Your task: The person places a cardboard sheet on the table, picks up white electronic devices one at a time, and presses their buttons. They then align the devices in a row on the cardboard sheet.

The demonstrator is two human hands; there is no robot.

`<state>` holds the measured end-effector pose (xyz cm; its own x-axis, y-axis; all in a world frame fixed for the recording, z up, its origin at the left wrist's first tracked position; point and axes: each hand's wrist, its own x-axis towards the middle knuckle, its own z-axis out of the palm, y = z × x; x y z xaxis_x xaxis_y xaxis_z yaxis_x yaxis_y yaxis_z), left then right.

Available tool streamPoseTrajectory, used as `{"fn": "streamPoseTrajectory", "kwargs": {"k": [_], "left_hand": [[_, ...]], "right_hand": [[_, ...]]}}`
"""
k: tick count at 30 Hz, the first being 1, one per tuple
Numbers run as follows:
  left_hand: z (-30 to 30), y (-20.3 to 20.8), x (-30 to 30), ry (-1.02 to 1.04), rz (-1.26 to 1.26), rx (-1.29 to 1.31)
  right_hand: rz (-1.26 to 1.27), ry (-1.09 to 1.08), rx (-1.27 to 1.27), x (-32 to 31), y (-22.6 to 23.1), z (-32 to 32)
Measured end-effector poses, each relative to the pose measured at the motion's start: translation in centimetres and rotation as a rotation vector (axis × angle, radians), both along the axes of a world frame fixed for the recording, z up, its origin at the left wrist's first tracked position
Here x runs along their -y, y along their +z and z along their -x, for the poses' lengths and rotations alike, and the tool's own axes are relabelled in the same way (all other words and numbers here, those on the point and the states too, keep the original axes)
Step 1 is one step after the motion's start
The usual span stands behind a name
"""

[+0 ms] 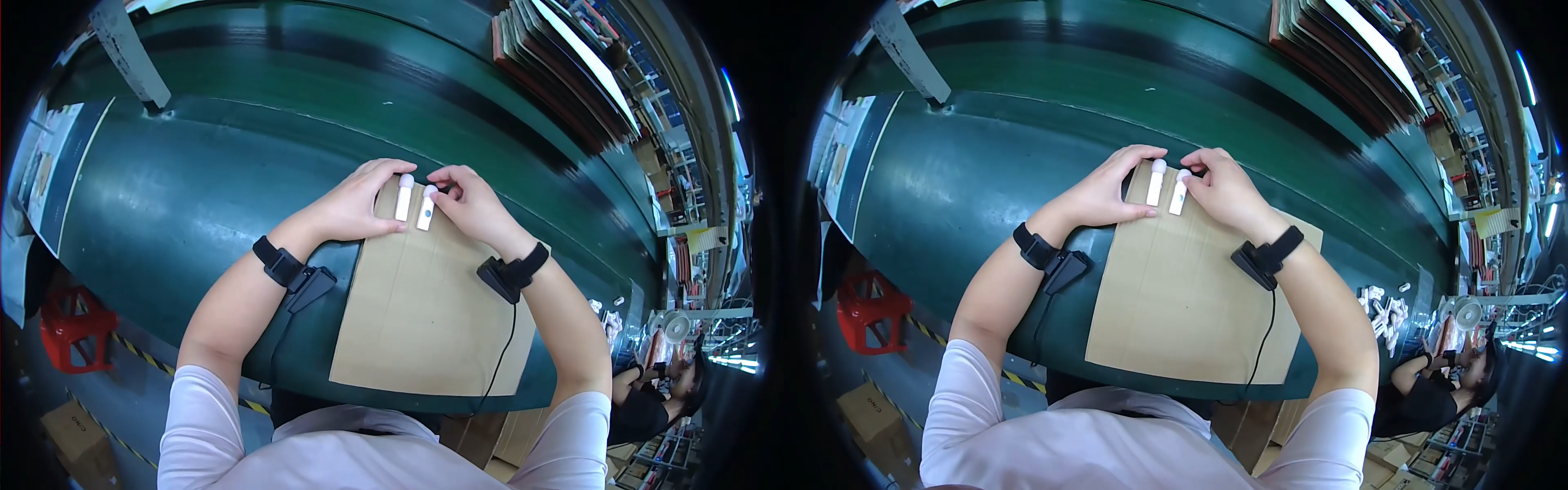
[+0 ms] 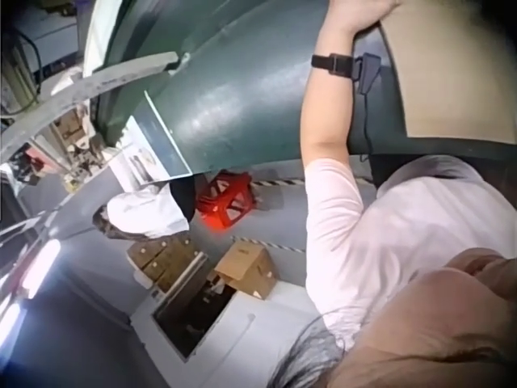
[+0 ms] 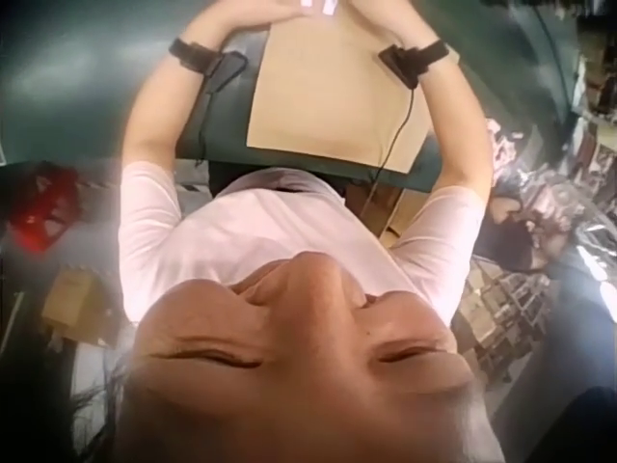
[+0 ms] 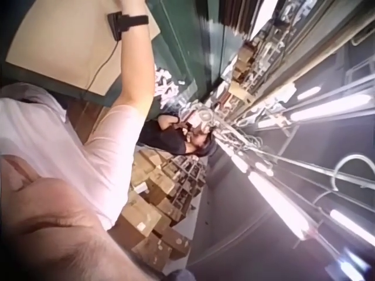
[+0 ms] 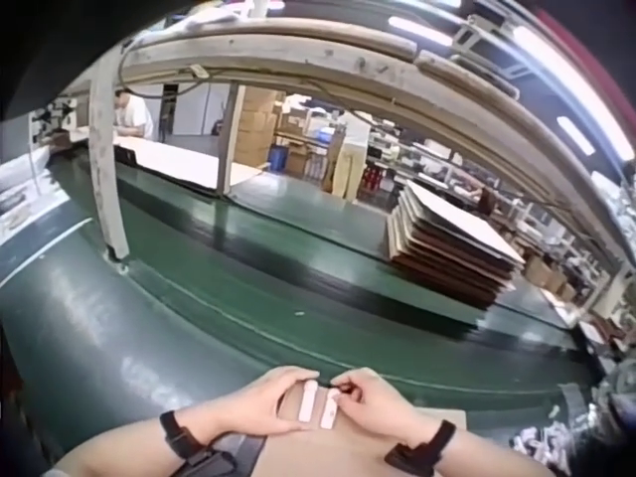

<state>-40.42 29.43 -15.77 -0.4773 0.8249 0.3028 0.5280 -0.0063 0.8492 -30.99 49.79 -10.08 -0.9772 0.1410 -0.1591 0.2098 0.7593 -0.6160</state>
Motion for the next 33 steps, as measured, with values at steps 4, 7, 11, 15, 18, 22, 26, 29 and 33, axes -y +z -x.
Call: {"fn": "streamPoseTrajectory", "kwargs": {"k": [4, 7, 11, 15, 18, 22, 26, 29, 33], "left_hand": [[0.5, -0.2, 0.2, 0.014, -0.026, 0.033], [0.2, -0.4, 0.0, 0.011, -0.031, 0.046], [0.6, -0.5, -0.1, 0.01, -0.026, 0.041], [0.3, -0.5, -0.2, 0.014, -0.025, 0.034], [0.1, -0.5, 0.1, 0.016, -0.016, 0.031], [0.3, -0.6, 0.0, 0.014, -0.009, 0.006], [0.2, -0.6, -0.1, 0.006, -0.004, -0.023], [0.2, -0.7, 0.0, -0.007, -0.006, -0.028], [0.3, -0.8, 0.4, -0.004, 0.002, -0.051]], "right_hand": [[-0.066, 0.109, -0.069, 0.5, 1.3, -0.6], [-0.138, 0.243, -0.194, 0.5, 0.7, -1.9], [-0.195, 0.305, -0.219, 0.6, 0.4, -1.9], [-0.216, 0.307, -0.191, 0.5, 0.0, -2.1], [-0.215, 0.308, -0.192, 0.7, -0.3, -2.1], [-0.225, 0.308, -0.207, 0.6, -0.4, -1.8], [-0.232, 0.315, -0.205, 0.5, -0.5, -1.9], [-0.237, 0.319, -0.202, 0.5, -0.6, -1.9], [-0.218, 0.322, -0.185, 0.9, -0.7, -1.8]]}}
